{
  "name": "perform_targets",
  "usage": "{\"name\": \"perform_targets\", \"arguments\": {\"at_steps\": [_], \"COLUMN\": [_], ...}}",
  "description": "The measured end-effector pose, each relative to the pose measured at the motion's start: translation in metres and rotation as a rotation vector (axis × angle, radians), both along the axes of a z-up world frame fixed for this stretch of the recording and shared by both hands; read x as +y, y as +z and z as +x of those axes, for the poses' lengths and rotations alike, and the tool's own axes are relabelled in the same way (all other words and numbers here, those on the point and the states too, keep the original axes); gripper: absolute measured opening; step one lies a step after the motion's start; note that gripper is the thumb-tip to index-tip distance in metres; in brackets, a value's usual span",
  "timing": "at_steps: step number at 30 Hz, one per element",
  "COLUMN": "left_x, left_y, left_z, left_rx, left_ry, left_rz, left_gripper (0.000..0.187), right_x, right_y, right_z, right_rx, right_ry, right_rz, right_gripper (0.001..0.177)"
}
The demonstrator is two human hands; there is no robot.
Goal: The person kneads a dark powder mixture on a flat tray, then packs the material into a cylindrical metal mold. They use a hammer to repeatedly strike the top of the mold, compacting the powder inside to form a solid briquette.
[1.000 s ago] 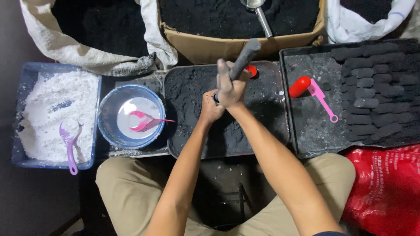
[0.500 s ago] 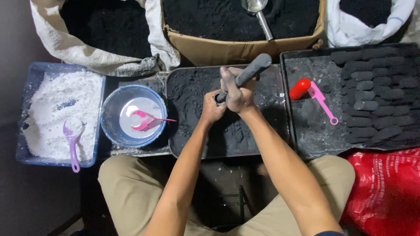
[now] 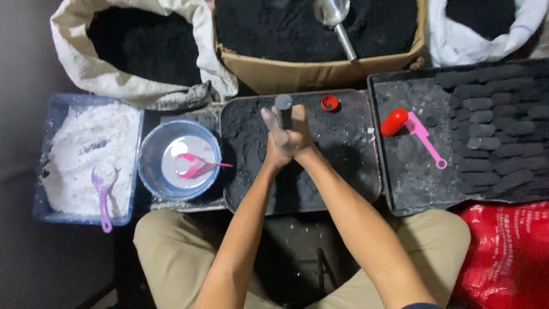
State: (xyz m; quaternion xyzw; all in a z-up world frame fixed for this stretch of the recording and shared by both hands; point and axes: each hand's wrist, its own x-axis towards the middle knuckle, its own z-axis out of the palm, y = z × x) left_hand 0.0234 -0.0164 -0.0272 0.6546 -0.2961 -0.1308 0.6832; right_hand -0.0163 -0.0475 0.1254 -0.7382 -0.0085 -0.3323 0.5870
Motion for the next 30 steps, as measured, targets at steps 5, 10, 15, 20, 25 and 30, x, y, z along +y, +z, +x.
{"name": "perform_targets", "arguments": {"at_steps": [5, 10, 15, 20, 25, 30], "left_x": [0.004, 0.009, 0.014, 0.011, 0.01, 0.004], "left_y": [-0.004, -0.011, 0.015, 0.013, 0.015, 0.007], "left_z": [-0.003, -0.011, -0.016, -0.01, -0.014, -0.004], "left_rx": [0.003, 0.019, 0.061, -0.088, -0.05, -0.005], "left_ry": [-0.008, -0.017, -0.025, -0.047, -0.046, -0.038], "left_rz": [0.024, 0.04, 0.006, -0.059, -0.043, -0.075], "left_gripper": [0.027, 0.03, 0.023, 0.026, 0.025, 0.026], "right_x": [-0.001, -0.014, -0.011, 0.001, -0.016, -0.001], "right_y": [-0.001, -0.007, -0.008, -0.013, -0.001, -0.005], "right_z": [0.002, -0.004, -0.007, -0.006, -0.005, 0.002], "right_rx": [-0.046, 0.01, 0.005, -0.037, 0.344, -0.056], "right_ry": [-0.205, -0.098, -0.123, -0.312, 0.125, -0.365], "right_rz": [0.094, 0.164, 0.183, 0.044, 0.086, 0.107], "right_gripper": [0.046, 0.046, 0.046, 0.044, 0.043, 0.043]}}
